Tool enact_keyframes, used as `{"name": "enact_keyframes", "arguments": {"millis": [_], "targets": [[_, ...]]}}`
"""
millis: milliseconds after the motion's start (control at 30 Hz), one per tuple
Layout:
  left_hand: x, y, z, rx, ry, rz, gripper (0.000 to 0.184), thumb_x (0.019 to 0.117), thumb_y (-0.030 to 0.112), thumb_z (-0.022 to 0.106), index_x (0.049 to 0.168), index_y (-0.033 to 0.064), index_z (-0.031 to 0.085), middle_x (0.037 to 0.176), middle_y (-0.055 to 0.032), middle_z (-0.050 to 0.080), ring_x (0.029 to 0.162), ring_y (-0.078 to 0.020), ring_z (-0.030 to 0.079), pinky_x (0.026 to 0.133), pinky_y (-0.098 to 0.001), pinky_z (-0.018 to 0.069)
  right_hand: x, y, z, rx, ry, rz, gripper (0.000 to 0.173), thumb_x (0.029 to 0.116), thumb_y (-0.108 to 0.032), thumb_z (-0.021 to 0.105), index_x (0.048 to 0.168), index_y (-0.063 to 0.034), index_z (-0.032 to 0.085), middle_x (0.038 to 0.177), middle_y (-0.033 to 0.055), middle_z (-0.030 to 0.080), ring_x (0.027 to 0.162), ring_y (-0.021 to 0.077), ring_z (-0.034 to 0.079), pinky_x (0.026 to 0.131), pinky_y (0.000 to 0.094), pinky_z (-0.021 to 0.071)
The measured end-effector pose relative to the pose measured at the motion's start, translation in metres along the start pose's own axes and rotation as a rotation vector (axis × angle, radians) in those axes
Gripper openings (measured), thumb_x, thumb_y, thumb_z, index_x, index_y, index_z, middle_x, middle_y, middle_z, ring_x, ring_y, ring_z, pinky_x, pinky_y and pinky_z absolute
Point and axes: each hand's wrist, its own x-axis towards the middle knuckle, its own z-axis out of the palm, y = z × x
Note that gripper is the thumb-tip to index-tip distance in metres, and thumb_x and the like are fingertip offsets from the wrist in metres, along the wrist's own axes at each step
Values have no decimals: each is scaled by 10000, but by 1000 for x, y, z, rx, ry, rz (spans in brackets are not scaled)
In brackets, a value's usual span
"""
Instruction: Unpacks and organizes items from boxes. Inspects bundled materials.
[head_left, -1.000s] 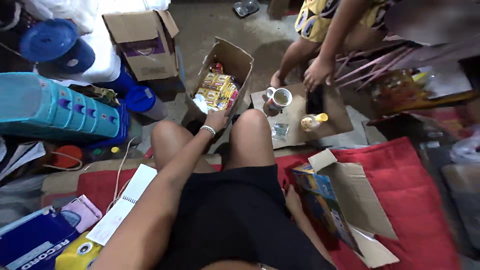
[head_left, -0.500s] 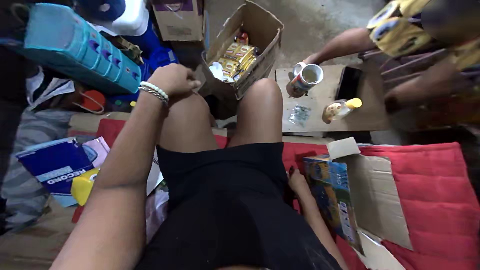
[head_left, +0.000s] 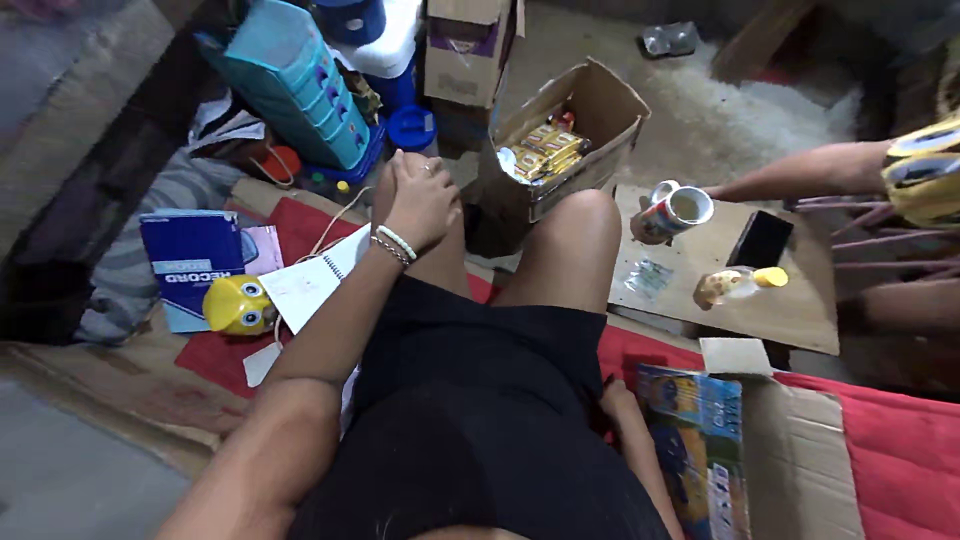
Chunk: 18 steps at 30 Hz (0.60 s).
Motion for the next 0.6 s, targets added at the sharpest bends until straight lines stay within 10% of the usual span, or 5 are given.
{"name": "enact_keyframes", "arguments": {"millis": [333,600], "targets": [[-39,-9,-14,-101,116,245,364,1053,386,484,1280,195,694,1479,-5,565,1517,-307,314,1182,-735,44,-9,-8,1,-4,33,41,610,1051,-313,560,1483,85,392,1335,320,607,1260,442,609,1050,585,485],[-64,-15,8,-137,62,215,332,1012,382,579,1281,238,709,1589,6,453,1557,-424,138,1092,-841,-51,-9,-2,1,23,33,4,597,1072,-323,510,1496,80,392,1358,339,584,1280,459,589,1066,595,468]]}}
